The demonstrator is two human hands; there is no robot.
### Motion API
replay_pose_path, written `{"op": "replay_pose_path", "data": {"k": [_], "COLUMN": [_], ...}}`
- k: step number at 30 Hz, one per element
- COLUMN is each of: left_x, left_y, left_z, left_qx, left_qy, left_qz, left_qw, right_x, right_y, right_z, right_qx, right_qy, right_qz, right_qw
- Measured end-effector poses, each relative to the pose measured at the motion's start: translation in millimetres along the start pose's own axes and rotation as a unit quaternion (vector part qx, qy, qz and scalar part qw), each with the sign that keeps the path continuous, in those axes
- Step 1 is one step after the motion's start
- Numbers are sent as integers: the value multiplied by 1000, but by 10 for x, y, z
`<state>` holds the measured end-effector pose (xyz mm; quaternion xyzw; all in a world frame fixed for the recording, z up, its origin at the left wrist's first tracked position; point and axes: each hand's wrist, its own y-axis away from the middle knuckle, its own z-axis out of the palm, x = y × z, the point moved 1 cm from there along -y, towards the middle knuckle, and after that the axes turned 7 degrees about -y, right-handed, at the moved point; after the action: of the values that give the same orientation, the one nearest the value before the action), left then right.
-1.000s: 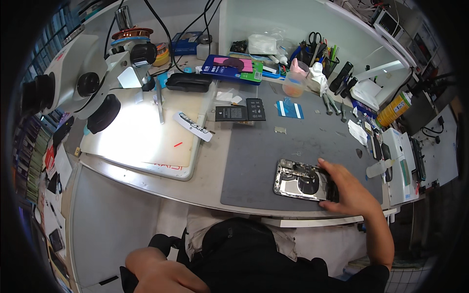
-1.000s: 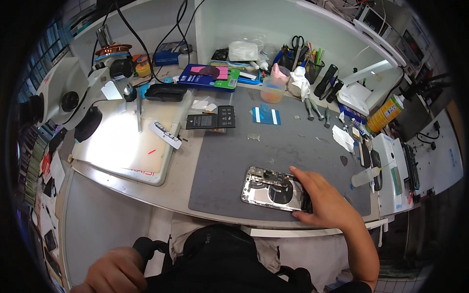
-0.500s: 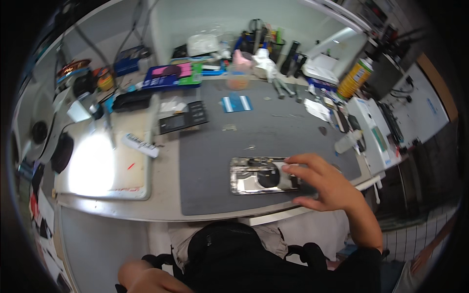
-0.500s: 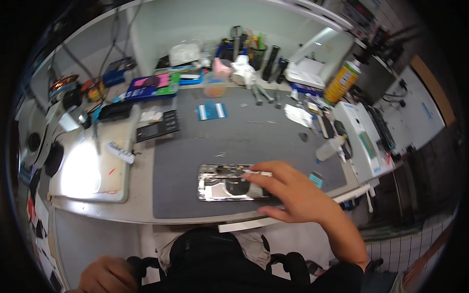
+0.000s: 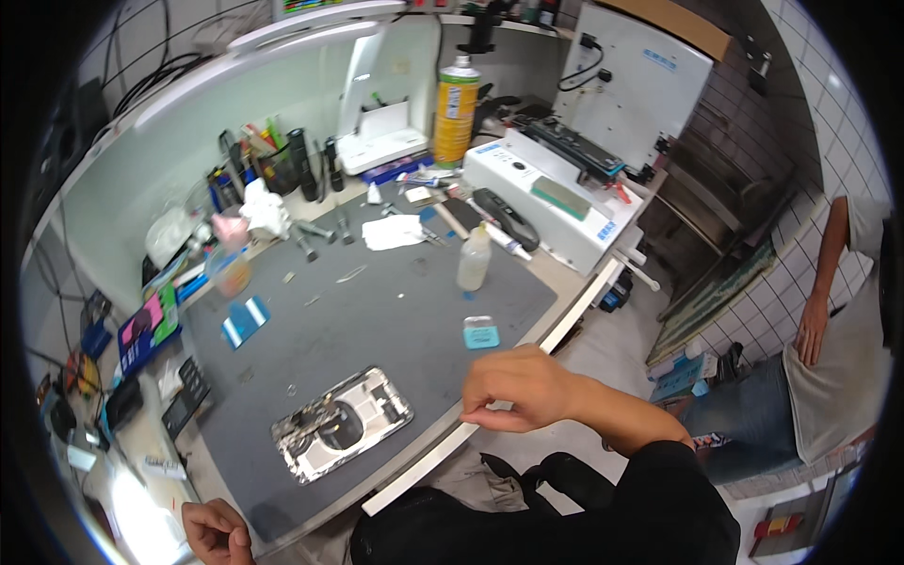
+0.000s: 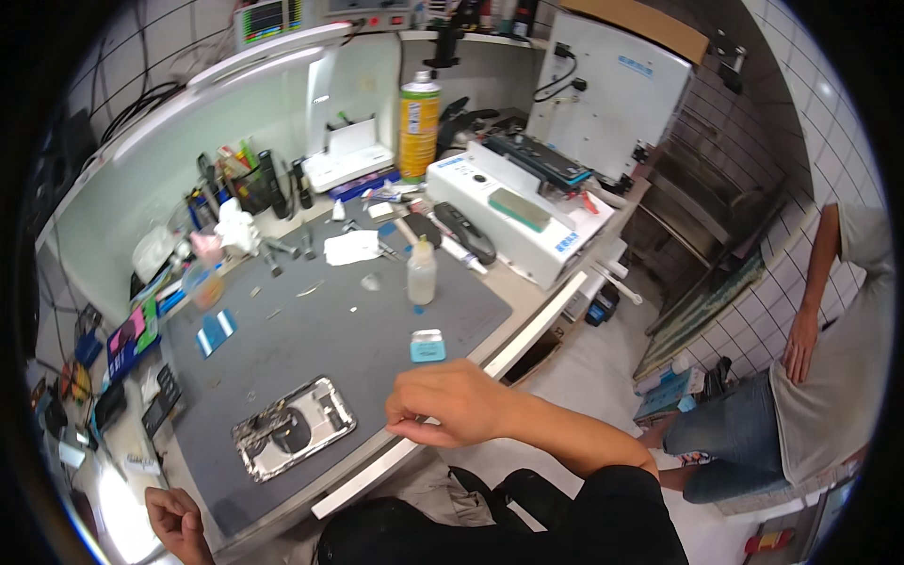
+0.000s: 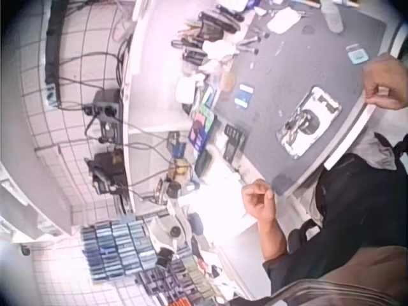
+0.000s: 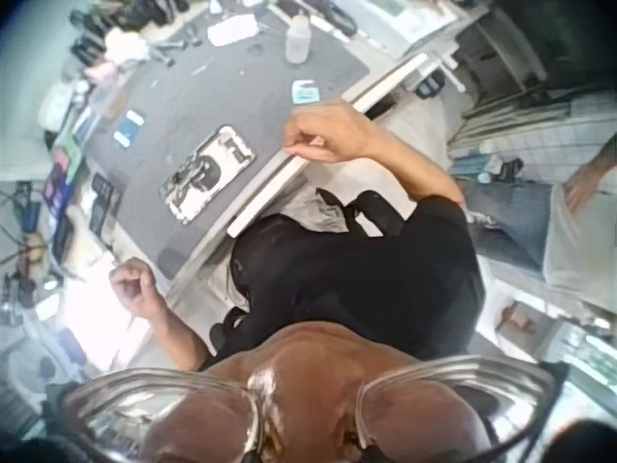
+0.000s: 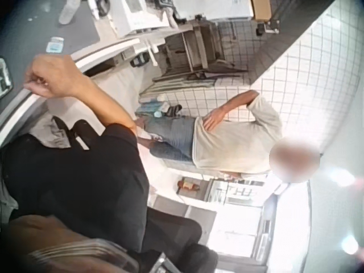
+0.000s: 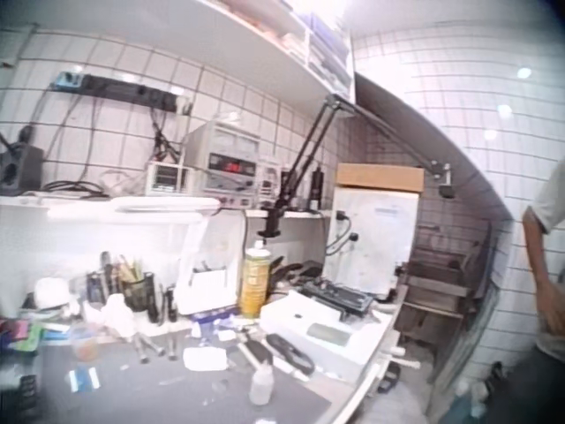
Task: The person reassembles a disassembled smartphone on a workbench. They connect internal ribbon cables, place the battery into the chassis, and then attach the screen assembly to the phone body.
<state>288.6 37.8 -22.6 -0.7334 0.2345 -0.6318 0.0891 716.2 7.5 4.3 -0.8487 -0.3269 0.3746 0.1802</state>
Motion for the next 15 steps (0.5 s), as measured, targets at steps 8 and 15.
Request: {"op": "replay_pose_path", "data": {"k": [8,15], "left_x": [-386,-423], "left_y": [-9,-16], "left_z": [53,-17], "left_qx": [20,10], "left_qy": [-57,-63], "left_qz": [-76,-128], "left_qw": [995,990], "right_x": [884,1697], "right_y": [125,119], "right_z": [-2246,-2981], "right_qx": [351,98], "right_qy": [352,304], "right_qz": [214,461], "right_qw": [841,828]}}
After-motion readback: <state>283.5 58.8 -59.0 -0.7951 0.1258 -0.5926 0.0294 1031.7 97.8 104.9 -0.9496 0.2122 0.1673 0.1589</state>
